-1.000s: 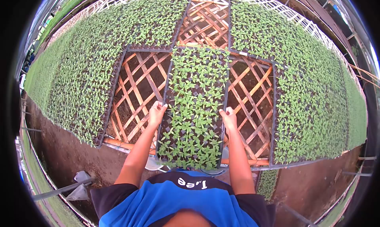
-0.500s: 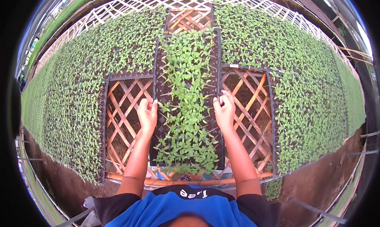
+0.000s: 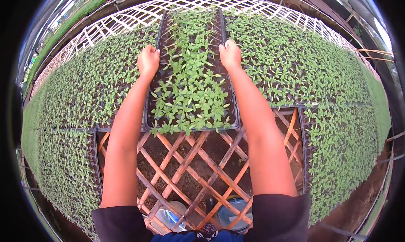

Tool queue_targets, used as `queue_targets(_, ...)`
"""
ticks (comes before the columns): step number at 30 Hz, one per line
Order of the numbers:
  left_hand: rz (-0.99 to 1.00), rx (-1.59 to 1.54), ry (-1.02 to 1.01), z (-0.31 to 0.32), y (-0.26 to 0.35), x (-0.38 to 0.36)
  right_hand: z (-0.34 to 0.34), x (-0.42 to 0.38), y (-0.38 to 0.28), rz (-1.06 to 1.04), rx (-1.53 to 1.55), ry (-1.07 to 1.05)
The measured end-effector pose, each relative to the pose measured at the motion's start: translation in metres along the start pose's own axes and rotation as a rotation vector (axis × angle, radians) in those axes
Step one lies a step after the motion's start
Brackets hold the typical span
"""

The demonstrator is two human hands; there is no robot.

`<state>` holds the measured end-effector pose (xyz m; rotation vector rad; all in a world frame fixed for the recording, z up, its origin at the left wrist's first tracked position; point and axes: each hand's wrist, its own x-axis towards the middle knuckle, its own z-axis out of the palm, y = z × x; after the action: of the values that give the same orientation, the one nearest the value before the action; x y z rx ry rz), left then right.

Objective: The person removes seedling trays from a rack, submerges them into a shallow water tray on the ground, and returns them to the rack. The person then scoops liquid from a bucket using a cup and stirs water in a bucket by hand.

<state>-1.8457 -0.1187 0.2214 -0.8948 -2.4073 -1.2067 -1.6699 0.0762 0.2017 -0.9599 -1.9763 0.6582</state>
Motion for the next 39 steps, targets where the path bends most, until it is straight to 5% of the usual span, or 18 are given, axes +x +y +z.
queue_targets(11, -0.122, 0.1, -0.097, 0.075, -0.039, 0.045, 0.062, 0.055, 0.069, 0.135, -0.109, -0.099)
queue_targets(16, -0.192, 0.31, -0.29, 0.072, -0.056, 0.037, 0.046, 0.053, 0.07, 0.156, -0.542, -0.262)
queue_targets(19, 0.012, 0.25, -0.182, 0.042, -0.053, 0.026, -0.009, 0.032, 0.033, -0.181, -0.387, -0.124)
queue_targets(21, 0.166, 0.178, -0.075, -0.003, -0.025, -0.001, -0.043, 0.009, 0.025, -0.314, -0.192, -0.14)
queue_targets(27, 0.398, 0.089, -0.151, -0.118, 0.05, -0.121, -0.187, -0.157, -0.002, -0.177, 0.053, -0.38)
queue_targets(33, 0.165, -0.306, -0.487, -0.143, 0.083, -0.288, -0.319, -0.324, -0.032, 0.296, 0.052, -0.299)
queue_targets(36, 0.09, -0.428, -0.648, -0.151, 0.125, -0.367, -0.37, -0.387, -0.041, 0.293, -0.053, -0.198)
queue_targets(37, 0.067, -0.454, -0.716, -0.156, 0.141, -0.391, -0.38, -0.409, -0.033, 0.141, -0.18, -0.082)
queue_targets(39, 0.19, -0.491, -0.795, -0.162, 0.169, -0.434, -0.409, -0.441, -0.041, 0.276, -0.089, -0.059)
